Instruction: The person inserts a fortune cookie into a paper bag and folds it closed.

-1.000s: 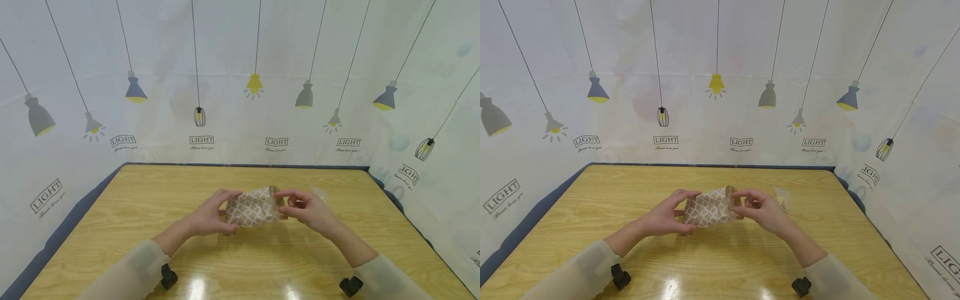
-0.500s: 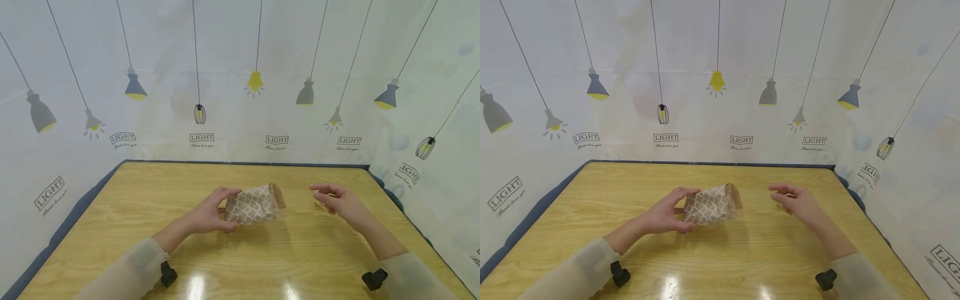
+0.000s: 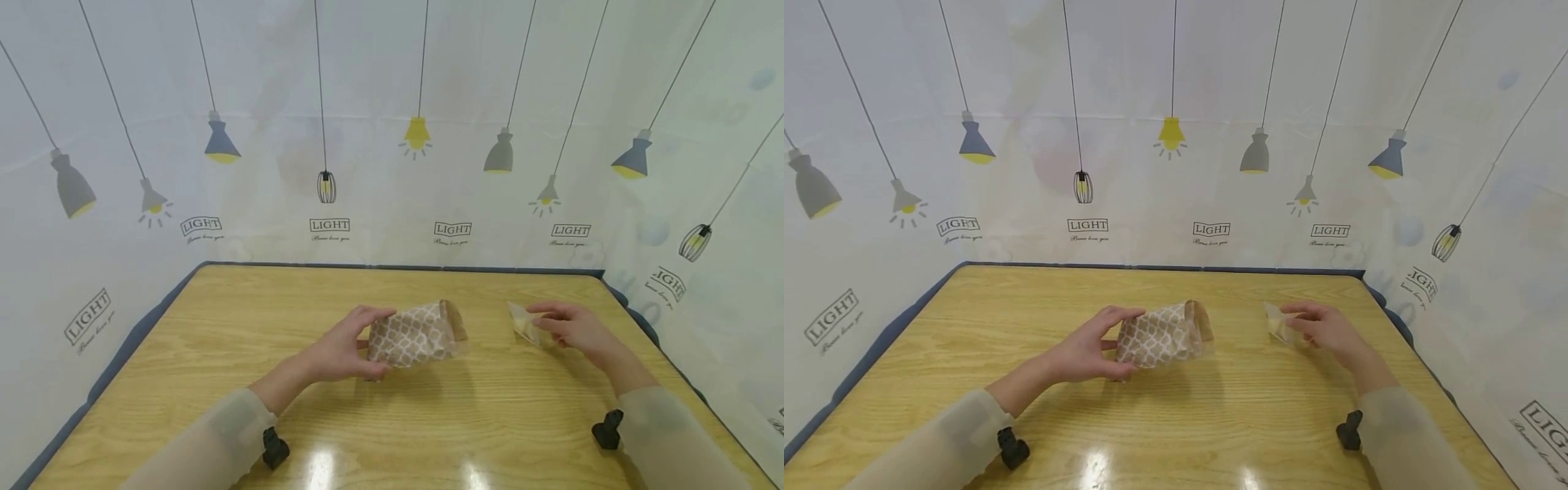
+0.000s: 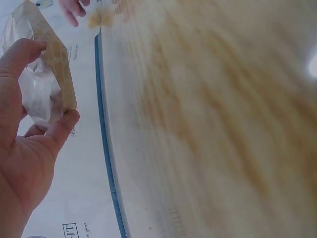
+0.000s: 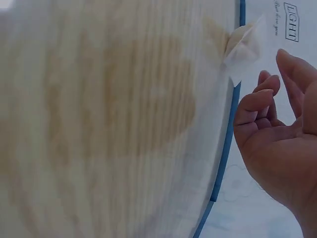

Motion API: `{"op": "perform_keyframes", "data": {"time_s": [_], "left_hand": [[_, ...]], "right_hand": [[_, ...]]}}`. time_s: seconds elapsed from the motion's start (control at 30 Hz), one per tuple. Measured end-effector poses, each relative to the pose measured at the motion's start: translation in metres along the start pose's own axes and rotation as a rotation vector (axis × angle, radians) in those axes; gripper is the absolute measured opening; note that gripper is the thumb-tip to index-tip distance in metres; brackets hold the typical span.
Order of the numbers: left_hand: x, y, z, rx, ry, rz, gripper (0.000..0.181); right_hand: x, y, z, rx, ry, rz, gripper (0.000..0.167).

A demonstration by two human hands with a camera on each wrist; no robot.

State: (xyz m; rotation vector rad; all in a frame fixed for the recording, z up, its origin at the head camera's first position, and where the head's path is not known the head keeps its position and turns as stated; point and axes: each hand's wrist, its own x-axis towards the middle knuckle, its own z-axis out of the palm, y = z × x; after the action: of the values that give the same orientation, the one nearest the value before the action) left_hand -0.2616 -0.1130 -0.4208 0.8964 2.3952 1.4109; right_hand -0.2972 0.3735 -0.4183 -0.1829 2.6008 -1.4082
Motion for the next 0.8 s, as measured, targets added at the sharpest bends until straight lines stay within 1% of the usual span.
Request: {"op": "perform_keyframes", "data": {"time_s": [0.13, 0.3, 0.43, 0.63, 0.7, 0.8], "left_hand": [[0.000, 0.000, 0.001, 0.002, 0.001, 0.001, 0.099], [-0.001, 0.000, 0.000, 0.005, 0.002, 0.007, 0.098], [0.000, 0.002, 0.000, 0.004, 0.004, 0.007, 0.098], [0.001, 0.003, 0.001, 0.011, -0.003, 0.002, 0.098], [0.001, 0.003, 0.002, 0.011, -0.004, 0.005, 0.098], [0.001, 0.003, 0.002, 0.006, -0.005, 0.009, 0.098]], "right_hand": [[0.009, 0.003, 0.005, -0.055, -0.009, 0.008, 0.051], [0.012, 0.000, 0.013, -0.130, -0.006, 0.035, 0.055], [0.009, -0.005, 0.016, -0.152, -0.036, 0.040, 0.056], [0.006, -0.011, 0.020, -0.158, -0.076, 0.070, 0.053], [0.005, -0.011, 0.022, -0.164, -0.079, 0.061, 0.052], [0.005, -0.012, 0.026, -0.173, -0.087, 0.026, 0.049]]}}
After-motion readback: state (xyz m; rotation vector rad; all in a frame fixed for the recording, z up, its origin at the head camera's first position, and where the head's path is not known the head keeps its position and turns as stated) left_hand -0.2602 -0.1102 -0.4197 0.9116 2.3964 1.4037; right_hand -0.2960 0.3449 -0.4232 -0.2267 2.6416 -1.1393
